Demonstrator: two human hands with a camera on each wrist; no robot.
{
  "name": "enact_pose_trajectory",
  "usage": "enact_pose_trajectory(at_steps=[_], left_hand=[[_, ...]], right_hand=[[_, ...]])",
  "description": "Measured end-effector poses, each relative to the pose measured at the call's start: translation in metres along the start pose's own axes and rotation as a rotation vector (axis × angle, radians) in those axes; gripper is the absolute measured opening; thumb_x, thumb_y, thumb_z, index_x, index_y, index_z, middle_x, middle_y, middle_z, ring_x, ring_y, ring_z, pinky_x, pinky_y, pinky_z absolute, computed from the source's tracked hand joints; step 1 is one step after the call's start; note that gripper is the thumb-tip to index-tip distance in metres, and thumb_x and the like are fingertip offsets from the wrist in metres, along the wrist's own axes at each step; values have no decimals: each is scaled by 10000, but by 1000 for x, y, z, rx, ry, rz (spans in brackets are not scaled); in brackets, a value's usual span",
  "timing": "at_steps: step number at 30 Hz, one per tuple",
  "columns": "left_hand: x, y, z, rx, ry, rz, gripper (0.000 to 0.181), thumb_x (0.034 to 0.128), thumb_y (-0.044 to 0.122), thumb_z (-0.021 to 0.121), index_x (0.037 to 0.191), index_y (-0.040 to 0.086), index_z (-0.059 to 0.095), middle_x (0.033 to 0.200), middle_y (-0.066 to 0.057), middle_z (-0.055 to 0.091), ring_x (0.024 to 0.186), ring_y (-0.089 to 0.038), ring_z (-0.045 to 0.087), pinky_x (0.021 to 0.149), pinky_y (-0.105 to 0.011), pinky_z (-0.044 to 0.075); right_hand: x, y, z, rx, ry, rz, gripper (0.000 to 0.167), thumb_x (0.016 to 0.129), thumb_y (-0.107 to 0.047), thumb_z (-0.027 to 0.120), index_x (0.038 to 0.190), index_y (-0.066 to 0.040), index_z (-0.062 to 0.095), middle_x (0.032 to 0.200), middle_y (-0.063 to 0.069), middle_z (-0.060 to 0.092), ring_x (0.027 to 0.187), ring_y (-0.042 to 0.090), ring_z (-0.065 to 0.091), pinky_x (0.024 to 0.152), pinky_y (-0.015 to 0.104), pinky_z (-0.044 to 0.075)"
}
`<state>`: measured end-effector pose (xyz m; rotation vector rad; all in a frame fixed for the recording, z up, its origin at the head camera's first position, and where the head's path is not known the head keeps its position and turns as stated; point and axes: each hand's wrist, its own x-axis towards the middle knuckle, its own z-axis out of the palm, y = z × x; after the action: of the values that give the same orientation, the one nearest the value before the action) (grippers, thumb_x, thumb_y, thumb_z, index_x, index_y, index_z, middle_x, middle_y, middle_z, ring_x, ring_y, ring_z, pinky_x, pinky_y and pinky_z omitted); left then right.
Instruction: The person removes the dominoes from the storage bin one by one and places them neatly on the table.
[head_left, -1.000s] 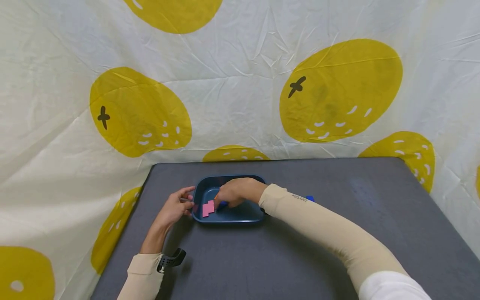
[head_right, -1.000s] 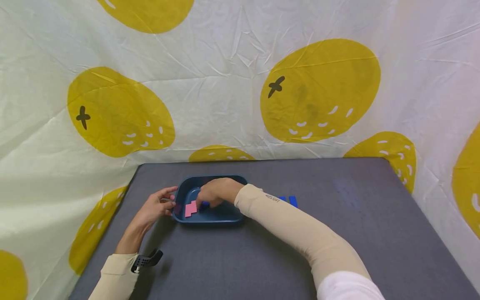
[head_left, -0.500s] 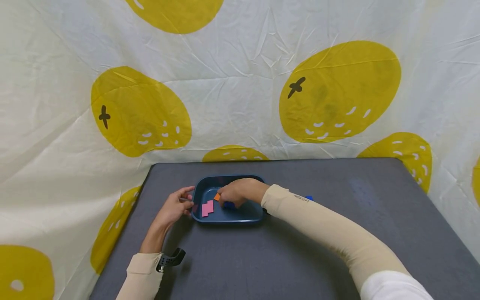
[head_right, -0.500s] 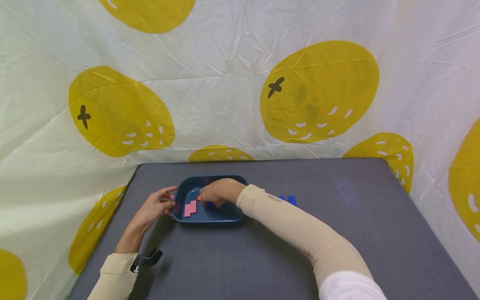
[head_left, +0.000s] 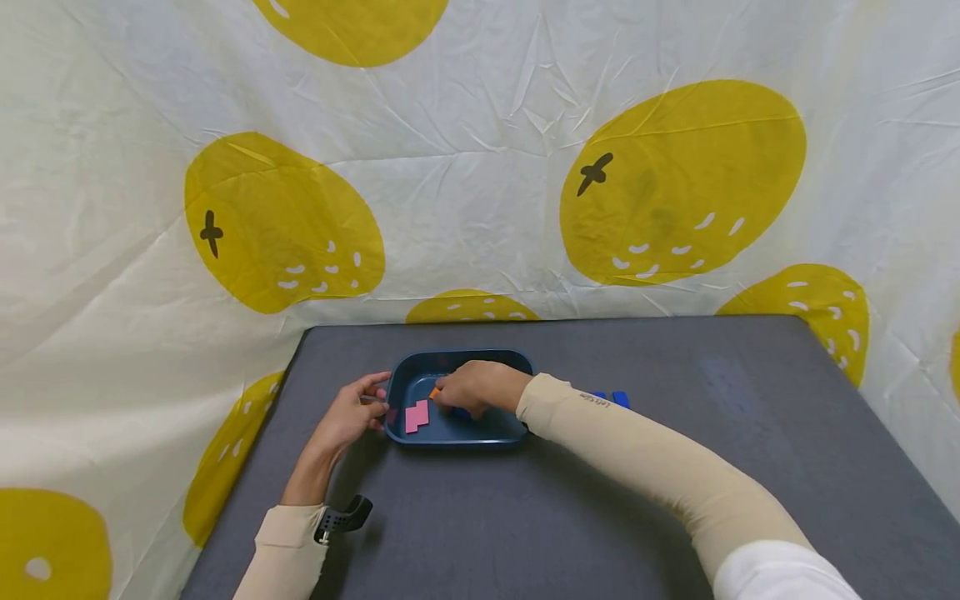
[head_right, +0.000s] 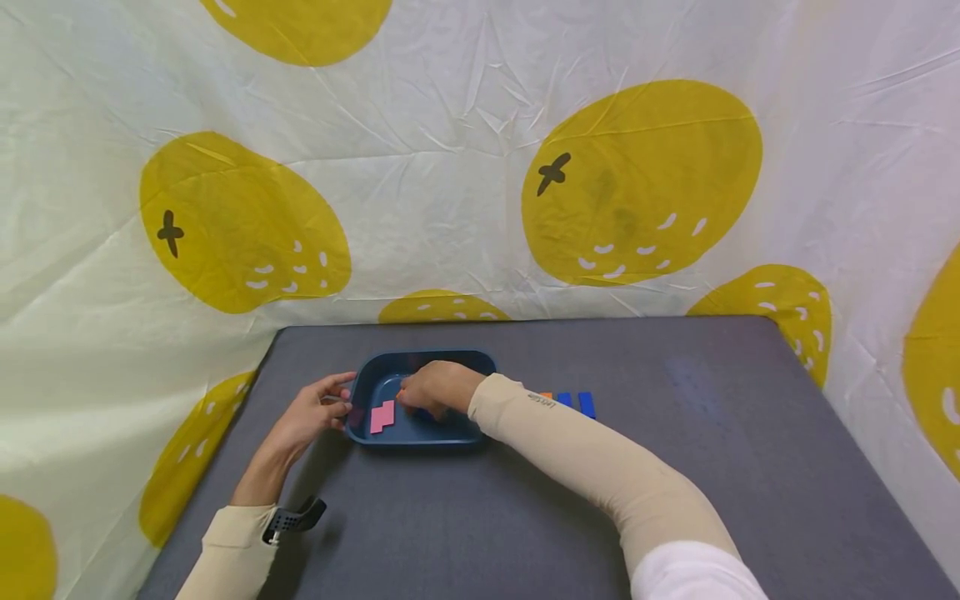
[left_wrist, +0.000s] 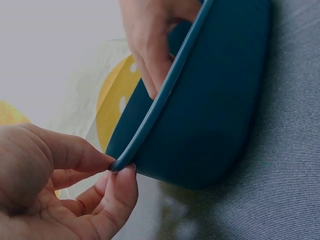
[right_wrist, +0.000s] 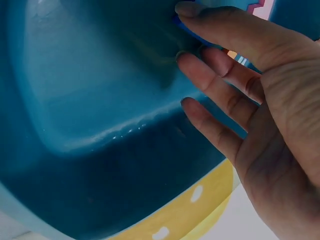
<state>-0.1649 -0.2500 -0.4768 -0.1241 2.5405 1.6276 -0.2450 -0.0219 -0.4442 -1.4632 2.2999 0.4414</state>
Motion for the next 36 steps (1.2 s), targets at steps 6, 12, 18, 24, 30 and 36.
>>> enact_pose_trajectory(at_steps=[6, 12, 18, 24, 30, 36], left_hand=[[2, -2, 0, -2, 0, -1, 547, 968, -62, 559, 1498, 37, 462, 1143, -194, 487, 936, -287, 547, 664, -316, 574], [1, -2, 0, -7, 1, -5, 545, 964, -58, 568, 1491, 44, 473, 1140, -193, 489, 931, -290, 545, 657, -316, 576], [1, 0, -1, -13, -6, -1, 540, 969, -55, 569, 1492, 37, 470, 1150, -200, 487, 928, -282, 545, 669, -341, 575], [0, 1, 0, -7, -9, -5, 544, 971, -54, 562, 1498, 39, 463, 1160, -200, 487, 940, -284, 545, 680, -339, 576], [1, 1, 0, -14, -14, -17, 549, 966, -60, 560, 1495, 56, 471, 1146, -188, 486, 945, -295, 544, 677, -329, 573], [1, 2, -1, 2, -9, -14, 543, 978, -54, 547, 1503, 48, 456, 1146, -187, 477, 958, -294, 539, 685, -337, 574]], right_hand=[[4, -3, 2, -50, -25, 50, 436, 873, -171, 811, 1255, -216, 605, 1095, -22, 510, 870, 155, 564, 809, 250, 551], [5, -3, 2, -86, -35, 26, 503, 877, -242, 809, 1327, -211, 586, 1280, -9, 528, 907, 150, 567, 896, 266, 551], [3, 0, 2, -30, -36, 4, 526, 865, -321, 819, 1324, -213, 587, 1383, -15, 515, 959, 146, 571, 939, 290, 535], [-6, 6, -2, 34, 5, -7, 454, 873, -348, 808, 1275, -221, 638, 1399, -23, 525, 974, 129, 571, 906, 276, 526], [-25, 14, -6, 117, 48, -20, 373, 888, -351, 791, 1196, -218, 629, 1210, -42, 570, 947, 129, 564, 883, 275, 515], [-47, 23, -7, 192, 95, -29, 391, 899, -345, 776, 1219, -189, 613, 1148, -25, 546, 935, 140, 552, 845, 292, 510]])
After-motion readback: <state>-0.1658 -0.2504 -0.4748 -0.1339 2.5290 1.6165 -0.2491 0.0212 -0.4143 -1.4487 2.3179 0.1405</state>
